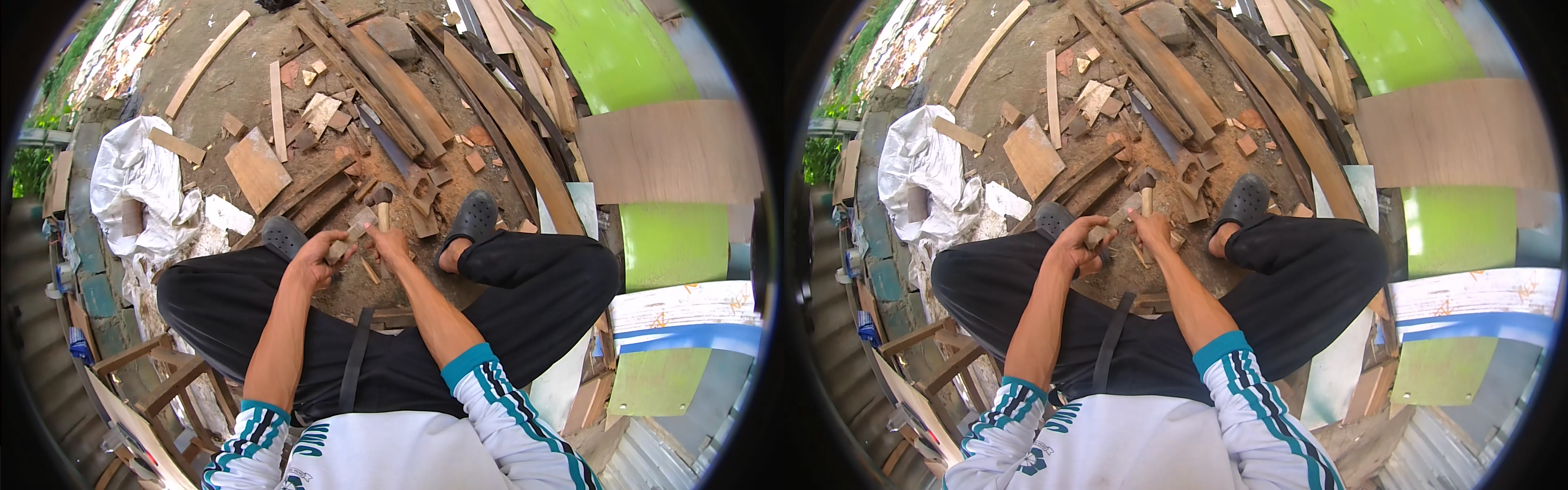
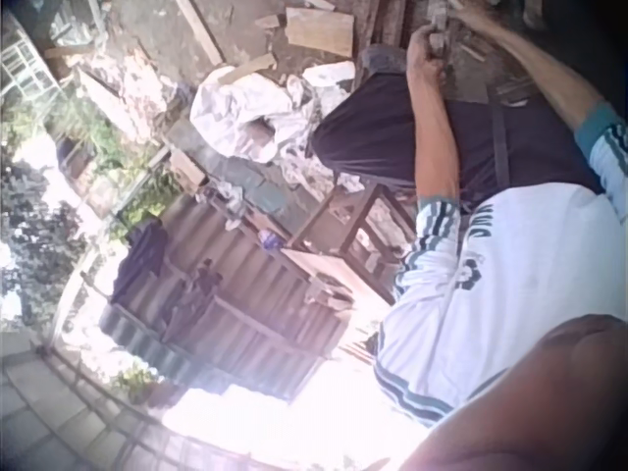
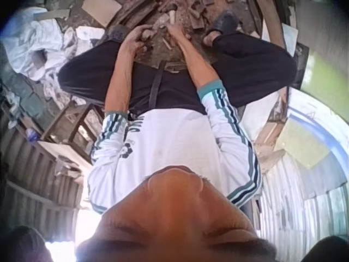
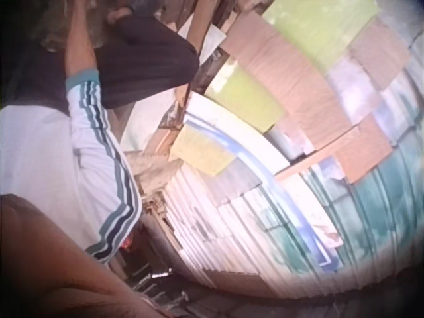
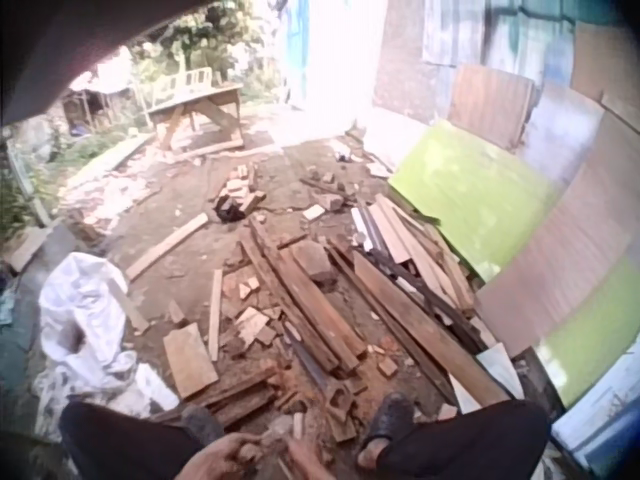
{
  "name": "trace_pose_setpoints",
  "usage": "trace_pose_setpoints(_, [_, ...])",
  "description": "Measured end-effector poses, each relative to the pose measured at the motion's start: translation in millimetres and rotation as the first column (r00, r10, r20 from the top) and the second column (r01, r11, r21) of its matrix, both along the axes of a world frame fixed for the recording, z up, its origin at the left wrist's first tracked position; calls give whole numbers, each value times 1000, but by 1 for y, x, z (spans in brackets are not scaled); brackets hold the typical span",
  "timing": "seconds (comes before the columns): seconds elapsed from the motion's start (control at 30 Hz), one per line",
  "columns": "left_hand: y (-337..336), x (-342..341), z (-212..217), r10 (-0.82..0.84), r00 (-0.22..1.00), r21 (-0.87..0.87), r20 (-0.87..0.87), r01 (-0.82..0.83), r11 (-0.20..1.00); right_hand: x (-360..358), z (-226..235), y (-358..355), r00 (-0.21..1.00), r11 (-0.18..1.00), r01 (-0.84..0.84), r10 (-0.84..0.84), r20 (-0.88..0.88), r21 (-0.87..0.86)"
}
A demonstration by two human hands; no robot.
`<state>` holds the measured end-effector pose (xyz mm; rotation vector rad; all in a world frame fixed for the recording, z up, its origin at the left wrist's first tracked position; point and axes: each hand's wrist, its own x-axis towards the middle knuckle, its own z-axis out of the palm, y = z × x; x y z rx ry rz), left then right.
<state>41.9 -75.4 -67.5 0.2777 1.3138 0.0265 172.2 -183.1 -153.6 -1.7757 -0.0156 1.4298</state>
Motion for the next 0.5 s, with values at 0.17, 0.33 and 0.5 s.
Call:
trace_pose_setpoints(0.17, [-18, -3, 23, -203, 979, 112, 9, 200, 973, 2, 17, 12, 989, 989, 149, -150, 18, 21])
trace_pose_setpoints(0.33, [-24, -8, 23, -310, 942, 238, 127, 274, 932, 23, 36, 17, 949, 933, 309, -291, -120, 184])
trace_pose_setpoints(0.5, [-24, -2, 17, -409, 902, 254, 139, 367, 895, 38, 47, 16, 942, 866, 329, -273, -194, 376])
